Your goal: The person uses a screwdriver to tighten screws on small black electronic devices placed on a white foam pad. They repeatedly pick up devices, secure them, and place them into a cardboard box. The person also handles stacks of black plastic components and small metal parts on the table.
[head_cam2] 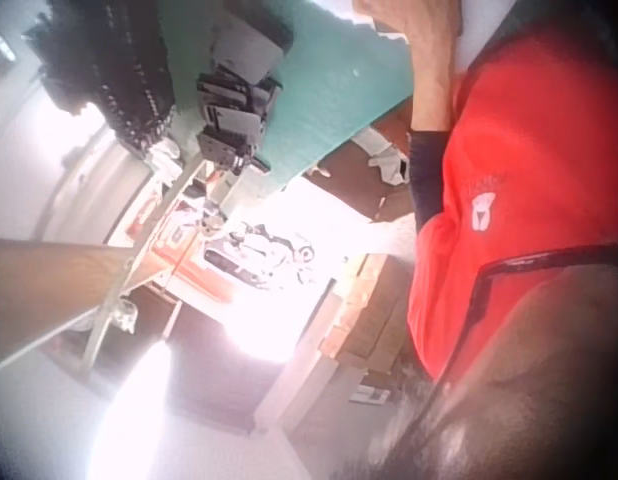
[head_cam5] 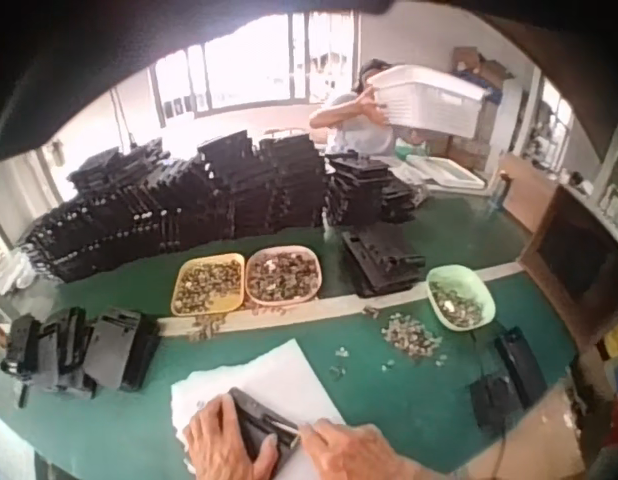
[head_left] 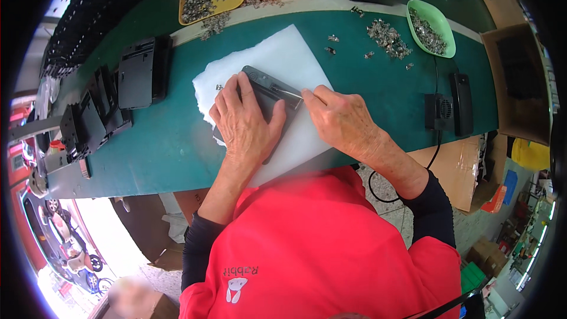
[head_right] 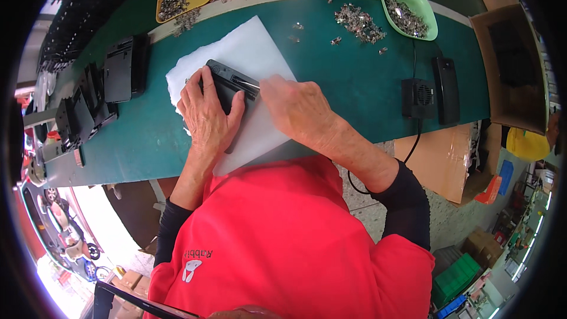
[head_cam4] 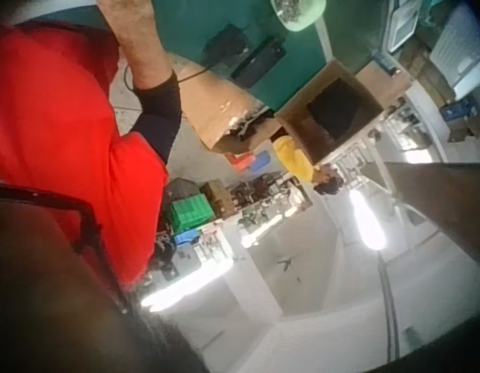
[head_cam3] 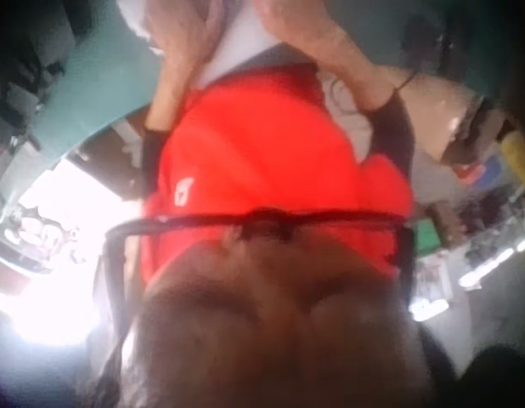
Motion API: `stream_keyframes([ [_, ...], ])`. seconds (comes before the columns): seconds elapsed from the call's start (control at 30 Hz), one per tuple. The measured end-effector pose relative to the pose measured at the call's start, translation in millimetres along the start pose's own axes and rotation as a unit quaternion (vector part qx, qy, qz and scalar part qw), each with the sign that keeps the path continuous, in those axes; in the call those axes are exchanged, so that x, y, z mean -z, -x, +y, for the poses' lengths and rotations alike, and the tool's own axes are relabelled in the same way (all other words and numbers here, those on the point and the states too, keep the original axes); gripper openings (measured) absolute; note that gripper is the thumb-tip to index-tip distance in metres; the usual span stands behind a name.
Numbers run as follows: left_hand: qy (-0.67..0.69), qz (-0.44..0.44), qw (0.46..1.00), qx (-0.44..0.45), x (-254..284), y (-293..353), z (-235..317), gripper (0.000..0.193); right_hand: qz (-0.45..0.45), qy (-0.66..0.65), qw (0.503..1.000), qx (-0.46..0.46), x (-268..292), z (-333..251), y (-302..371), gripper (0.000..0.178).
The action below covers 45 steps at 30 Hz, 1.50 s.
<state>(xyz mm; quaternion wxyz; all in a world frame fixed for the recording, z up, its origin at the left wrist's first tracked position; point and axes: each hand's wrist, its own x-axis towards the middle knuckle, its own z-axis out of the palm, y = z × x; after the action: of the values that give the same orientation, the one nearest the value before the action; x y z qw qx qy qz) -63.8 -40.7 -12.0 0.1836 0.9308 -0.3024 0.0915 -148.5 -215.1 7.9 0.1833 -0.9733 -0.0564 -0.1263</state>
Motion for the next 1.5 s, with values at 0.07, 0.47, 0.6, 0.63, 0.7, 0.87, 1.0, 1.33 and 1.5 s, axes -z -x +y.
stream_keyframes([
  [0.07, -0.009, 0.003, 1.000, -0.007, -1, 0, -1, 0.079, 0.012, -0.013, 1.000, -0.003, 1, 4, 2, 0.008],
  [0.47, 0.020, -0.063, 0.998, 0.021, 15, -15, -4, 0.073, -0.024, -0.079, 0.993, -0.086, 5, -4, -2, 0.033],
  [0.6, 0.072, -0.092, 0.993, 0.024, 24, -25, -11, 0.069, -0.025, -0.178, 0.977, -0.111, 8, -8, -16, 0.020],
  [0.63, 0.085, -0.095, 0.992, 0.023, 25, -26, -13, 0.068, -0.023, -0.202, 0.972, -0.119, 8, -9, -19, 0.017],
  [0.7, 0.103, -0.113, 0.988, 0.034, 29, -30, -17, 0.063, -0.006, -0.237, 0.965, -0.113, 8, -9, -25, 0.013],
  [0.87, 0.188, -0.136, 0.970, 0.071, 34, -36, -21, 0.065, 0.011, -0.294, 0.949, -0.114, 11, -10, -35, 0.012],
  [1.0, 0.188, -0.141, 0.970, 0.069, 34, -36, -23, 0.064, -0.004, -0.309, 0.942, -0.130, 14, -12, -37, 0.014],
  [1.33, -0.012, -0.084, 0.996, -0.026, 28, -17, -6, 0.073, -0.043, -0.225, 0.968, -0.102, 13, 0, -24, 0.019],
  [1.5, 0.016, -0.064, 0.998, -0.014, 14, -4, -3, 0.083, -0.060, -0.152, 0.984, -0.074, 20, 4, -7, 0.027],
])
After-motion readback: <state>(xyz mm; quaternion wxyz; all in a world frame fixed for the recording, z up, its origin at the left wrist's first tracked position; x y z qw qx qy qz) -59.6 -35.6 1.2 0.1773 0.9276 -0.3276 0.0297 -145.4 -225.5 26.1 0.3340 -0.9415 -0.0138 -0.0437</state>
